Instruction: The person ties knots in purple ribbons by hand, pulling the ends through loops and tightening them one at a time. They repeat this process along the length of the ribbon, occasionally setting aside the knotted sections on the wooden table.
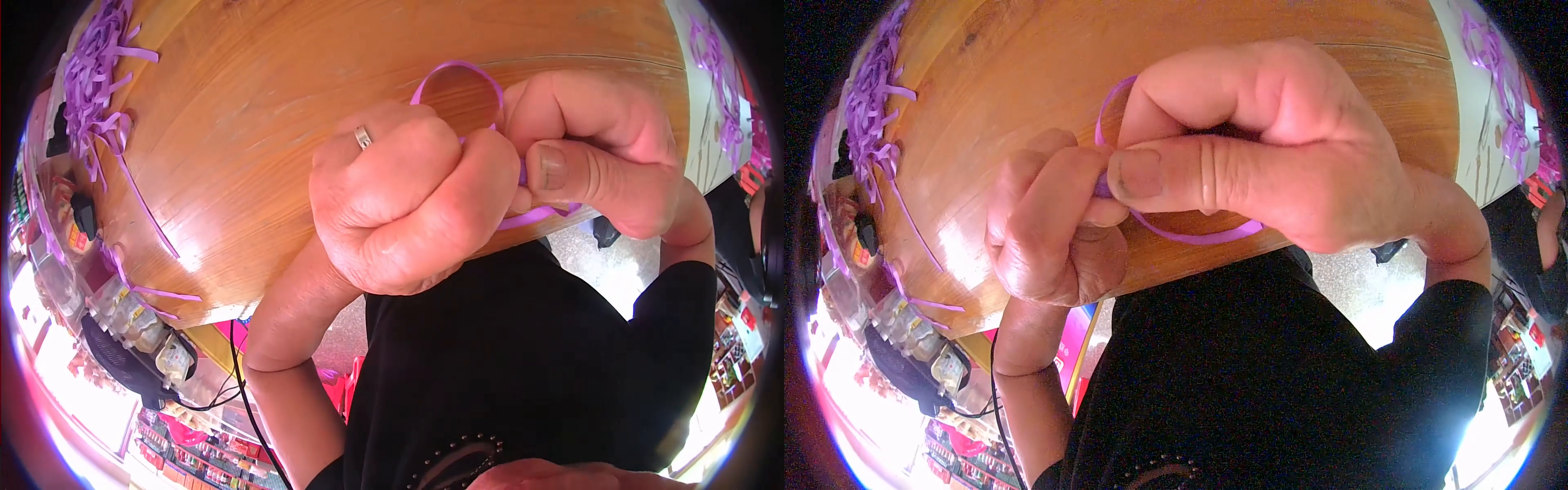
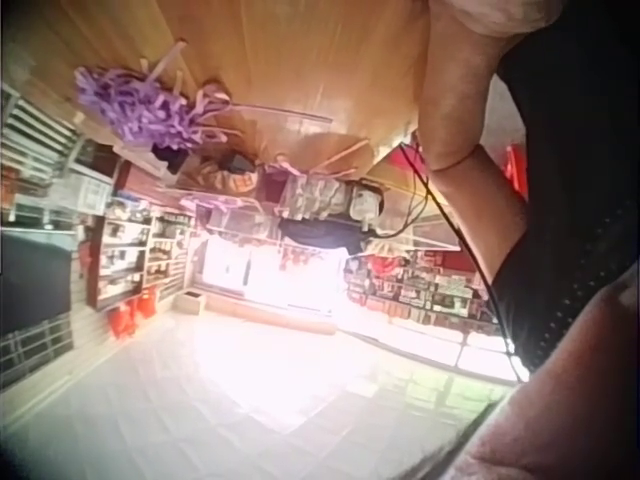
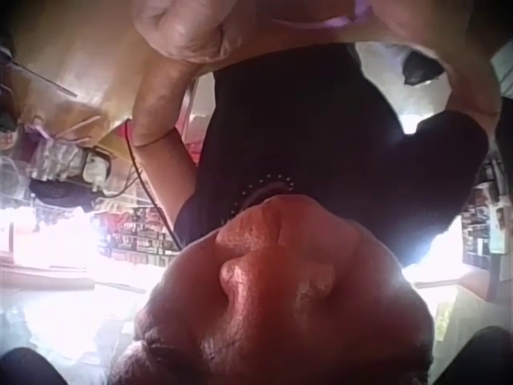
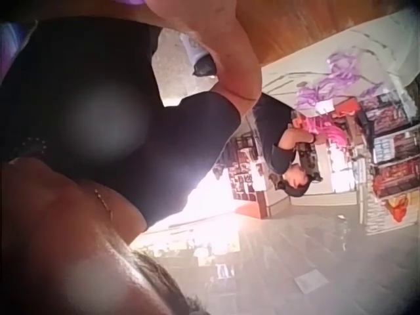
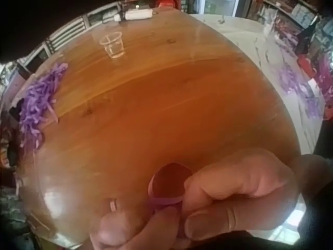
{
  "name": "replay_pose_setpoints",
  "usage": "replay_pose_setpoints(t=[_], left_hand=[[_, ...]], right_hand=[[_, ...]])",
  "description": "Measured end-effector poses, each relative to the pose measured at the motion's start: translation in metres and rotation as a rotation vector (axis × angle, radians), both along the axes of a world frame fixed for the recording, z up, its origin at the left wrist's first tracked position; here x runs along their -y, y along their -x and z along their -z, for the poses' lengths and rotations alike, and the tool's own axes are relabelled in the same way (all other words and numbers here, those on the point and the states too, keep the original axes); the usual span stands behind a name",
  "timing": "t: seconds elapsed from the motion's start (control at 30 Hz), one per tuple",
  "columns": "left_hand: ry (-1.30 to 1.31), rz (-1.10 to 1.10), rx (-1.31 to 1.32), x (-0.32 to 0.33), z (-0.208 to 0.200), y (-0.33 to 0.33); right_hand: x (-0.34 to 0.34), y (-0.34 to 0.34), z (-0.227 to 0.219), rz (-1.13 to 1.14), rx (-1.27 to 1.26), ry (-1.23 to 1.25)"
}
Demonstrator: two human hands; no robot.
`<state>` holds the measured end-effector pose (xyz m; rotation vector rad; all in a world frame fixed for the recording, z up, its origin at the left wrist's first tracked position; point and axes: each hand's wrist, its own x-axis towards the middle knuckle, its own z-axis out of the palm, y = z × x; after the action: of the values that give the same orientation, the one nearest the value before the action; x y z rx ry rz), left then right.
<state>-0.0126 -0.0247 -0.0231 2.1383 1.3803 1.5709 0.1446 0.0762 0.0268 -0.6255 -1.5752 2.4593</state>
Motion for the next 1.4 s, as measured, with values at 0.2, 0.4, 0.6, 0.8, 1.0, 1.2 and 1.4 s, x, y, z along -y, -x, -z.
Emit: replay_pose_setpoints(t=[0.2, 0.4, 0.6, 0.8, 1.0, 1.2, 1.4], left_hand=[[0.098, -0.043, 0.004, -0.002, -0.009, -0.002], [0.173, -0.044, 0.118, -0.004, -0.01, -0.008], [0.342, -0.112, 0.423, -0.005, -0.007, -0.012], [0.443, -0.075, 0.732, -0.01, -0.013, -0.013], [0.376, 0.046, 0.826, -0.014, -0.005, -0.005], [0.402, 0.052, 0.866, -0.014, -0.007, -0.008], [0.447, -0.012, 0.712, -0.014, -0.005, -0.005]], right_hand=[[-0.004, 0.002, 0.004, -0.011, 0.014, 0.23], [-0.009, 0.009, 0.0, -0.019, 0.042, 0.216], [-0.015, 0.008, -0.007, 0.065, 0.221, 0.164], [-0.018, 0.01, -0.002, 0.092, 0.206, -0.031], [-0.037, 0.011, -0.015, -0.017, 0.239, -0.259], [-0.043, 0.008, -0.03, 0.003, 0.27, -0.662], [-0.04, 0.009, 0.007, 0.142, -0.266, -1.294]])
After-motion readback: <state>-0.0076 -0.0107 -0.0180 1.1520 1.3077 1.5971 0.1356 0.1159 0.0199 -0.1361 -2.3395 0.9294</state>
